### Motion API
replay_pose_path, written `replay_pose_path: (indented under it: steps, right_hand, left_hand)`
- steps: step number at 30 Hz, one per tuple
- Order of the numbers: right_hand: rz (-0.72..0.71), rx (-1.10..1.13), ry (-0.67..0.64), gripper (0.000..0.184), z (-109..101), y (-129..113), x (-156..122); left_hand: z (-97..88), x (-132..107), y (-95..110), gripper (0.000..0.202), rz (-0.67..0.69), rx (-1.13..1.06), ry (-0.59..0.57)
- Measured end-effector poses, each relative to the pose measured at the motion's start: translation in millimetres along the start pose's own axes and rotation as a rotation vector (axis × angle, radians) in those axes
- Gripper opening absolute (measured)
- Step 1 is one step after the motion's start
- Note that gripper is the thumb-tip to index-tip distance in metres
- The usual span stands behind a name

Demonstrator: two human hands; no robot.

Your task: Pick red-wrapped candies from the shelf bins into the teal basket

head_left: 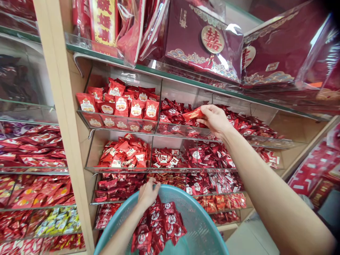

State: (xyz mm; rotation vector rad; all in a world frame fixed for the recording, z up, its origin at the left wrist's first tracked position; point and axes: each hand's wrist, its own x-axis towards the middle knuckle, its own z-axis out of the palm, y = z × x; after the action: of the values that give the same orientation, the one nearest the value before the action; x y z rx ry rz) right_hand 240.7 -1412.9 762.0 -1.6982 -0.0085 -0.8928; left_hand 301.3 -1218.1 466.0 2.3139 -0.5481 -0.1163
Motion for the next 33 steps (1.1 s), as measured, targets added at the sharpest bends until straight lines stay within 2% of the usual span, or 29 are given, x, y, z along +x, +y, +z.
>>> replay_pose_path:
  steps: [3,8,10,12,16,18,20,25,28,30,33]
  right_hand:
    - [-0.110,0.035,-0.002,0.021,-2,5,-33]
    - [0.133,0.051,-0.238,0.023,6,42,-96]
    - [0.144,0.076,-0.275,0.022,9,58,-113]
    - [0.027,0.010,-0.279,0.016,10,70,-126]
    - [-0.360,-0.363,-0.329,0.008,8,83,-148]
    - [-0.455,-0.480,-0.376,0.013,6,86,-155]
    - [-0.471,-0.526,-0.402,0.017,6,88,-160]
    - [-0.459,-0.533,-0.403,0.017,6,92,-162]
    - [-0.409,-0.479,-0.360,0.014,6,92,-162]
    - [-0.317,-0.374,-0.286,0.010,8,93,-165]
    - [-0.085,-0.076,-0.158,0.005,12,100,-170]
  left_hand:
    - [-0.2,0,-1,0.033,-0.010,0.009,-0.001]
    - [4.1,-1,-1,0.033,-0.004,0.007,-0.021]
    - [5.5,-2,-1,0.032,0.004,0.006,-0.024]
    - [6.1,-3,-1,0.031,0.006,0.003,-0.023]
    - [5.9,-3,-3,0.032,0.001,-0.001,-0.017]
    - [5.7,-2,-5,0.032,0.008,-0.001,-0.007]
    - [5.6,-2,-6,0.032,0.009,0.000,-0.005]
    - [4.7,-1,-5,0.033,-0.009,0.010,-0.015]
    - [3.9,-1,-3,0.034,-0.020,0.009,-0.029]
    - [3.3,-1,-2,0.034,-0.025,0.005,-0.038]
    - [2.9,-2,-1,0.035,-0.028,0.003,-0.038]
